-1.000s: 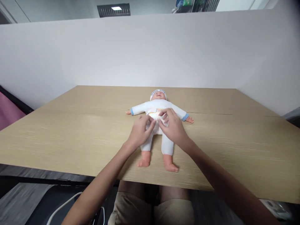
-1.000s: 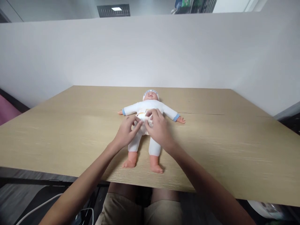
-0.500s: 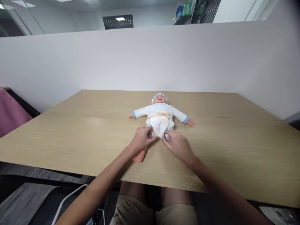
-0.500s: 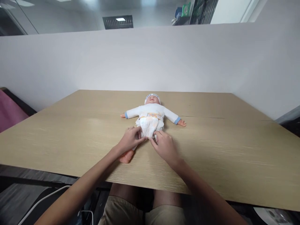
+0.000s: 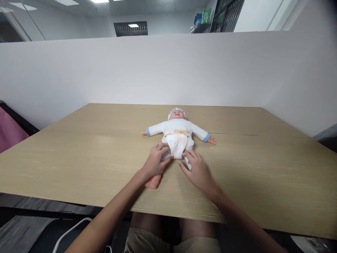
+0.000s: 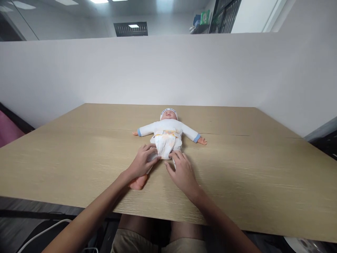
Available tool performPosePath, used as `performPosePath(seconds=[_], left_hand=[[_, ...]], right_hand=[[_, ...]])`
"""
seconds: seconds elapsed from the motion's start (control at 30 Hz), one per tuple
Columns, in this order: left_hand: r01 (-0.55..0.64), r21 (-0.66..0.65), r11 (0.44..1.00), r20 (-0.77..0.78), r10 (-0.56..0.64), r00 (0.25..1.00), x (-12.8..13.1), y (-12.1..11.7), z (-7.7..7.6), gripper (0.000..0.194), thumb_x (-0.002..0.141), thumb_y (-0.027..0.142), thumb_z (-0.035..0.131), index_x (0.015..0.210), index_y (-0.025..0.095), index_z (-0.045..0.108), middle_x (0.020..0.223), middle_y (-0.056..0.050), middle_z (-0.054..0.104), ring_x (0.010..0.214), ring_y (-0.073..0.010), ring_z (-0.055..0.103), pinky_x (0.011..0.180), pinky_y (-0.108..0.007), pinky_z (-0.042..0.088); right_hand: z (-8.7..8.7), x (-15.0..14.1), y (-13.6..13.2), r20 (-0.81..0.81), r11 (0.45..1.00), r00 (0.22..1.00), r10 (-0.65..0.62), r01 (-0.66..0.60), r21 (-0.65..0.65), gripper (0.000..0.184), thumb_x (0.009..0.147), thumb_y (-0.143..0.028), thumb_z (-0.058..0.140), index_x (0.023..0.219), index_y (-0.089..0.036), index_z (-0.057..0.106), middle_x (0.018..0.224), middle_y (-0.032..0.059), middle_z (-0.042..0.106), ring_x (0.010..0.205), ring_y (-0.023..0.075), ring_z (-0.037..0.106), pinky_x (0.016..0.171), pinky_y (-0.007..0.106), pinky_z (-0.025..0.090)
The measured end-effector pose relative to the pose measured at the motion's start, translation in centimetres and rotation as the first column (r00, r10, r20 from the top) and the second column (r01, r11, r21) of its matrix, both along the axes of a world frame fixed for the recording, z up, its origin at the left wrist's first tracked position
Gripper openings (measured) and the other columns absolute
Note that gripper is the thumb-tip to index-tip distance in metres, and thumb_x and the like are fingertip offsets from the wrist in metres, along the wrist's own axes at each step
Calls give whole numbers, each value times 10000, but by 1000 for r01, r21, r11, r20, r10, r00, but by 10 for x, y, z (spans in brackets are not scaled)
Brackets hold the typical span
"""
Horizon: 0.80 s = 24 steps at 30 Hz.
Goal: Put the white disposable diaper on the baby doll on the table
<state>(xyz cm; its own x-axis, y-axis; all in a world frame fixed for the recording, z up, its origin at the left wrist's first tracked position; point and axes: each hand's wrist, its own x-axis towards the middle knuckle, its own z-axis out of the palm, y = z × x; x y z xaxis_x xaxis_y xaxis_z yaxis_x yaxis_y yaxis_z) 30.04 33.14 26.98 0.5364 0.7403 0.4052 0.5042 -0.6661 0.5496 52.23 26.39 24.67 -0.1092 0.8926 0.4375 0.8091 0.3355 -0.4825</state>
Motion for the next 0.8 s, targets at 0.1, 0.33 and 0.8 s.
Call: performPosePath(seconds=[0.1,0.33,0.8], left_hand=[[15,-39,999,-5,-15,1000,1,1,1,123,1053,380,635,1032,266,678,1244,-73,746,1112,-315,596,1012,-471,459],[-63,-167,984,93,79,993,3,10,-11,251,937,391,746,1102,273,598,1139,-60,700,1099,-306,611,1027,-474,462],[-24,-367,930,236,118,965,6,19,-18,327,852,449,849,1026,211,707,1066,-51,760,1002,-259,703,918,-383,539]], right_hand=[[0,-1,1,-20,1000,1000,4,-4,5,190,1030,-371,637,1178,-255,658,1209,113,757,1052,350,664,900,485,526],[-1,0,11,-116,994,989,-95,88,-62,200,966,-461,678,1040,-281,637,851,49,706,767,294,650,700,390,471],[5,7,12,-187,988,973,-133,116,-101,252,979,-505,670,959,-256,711,949,73,802,801,282,689,759,377,476]])
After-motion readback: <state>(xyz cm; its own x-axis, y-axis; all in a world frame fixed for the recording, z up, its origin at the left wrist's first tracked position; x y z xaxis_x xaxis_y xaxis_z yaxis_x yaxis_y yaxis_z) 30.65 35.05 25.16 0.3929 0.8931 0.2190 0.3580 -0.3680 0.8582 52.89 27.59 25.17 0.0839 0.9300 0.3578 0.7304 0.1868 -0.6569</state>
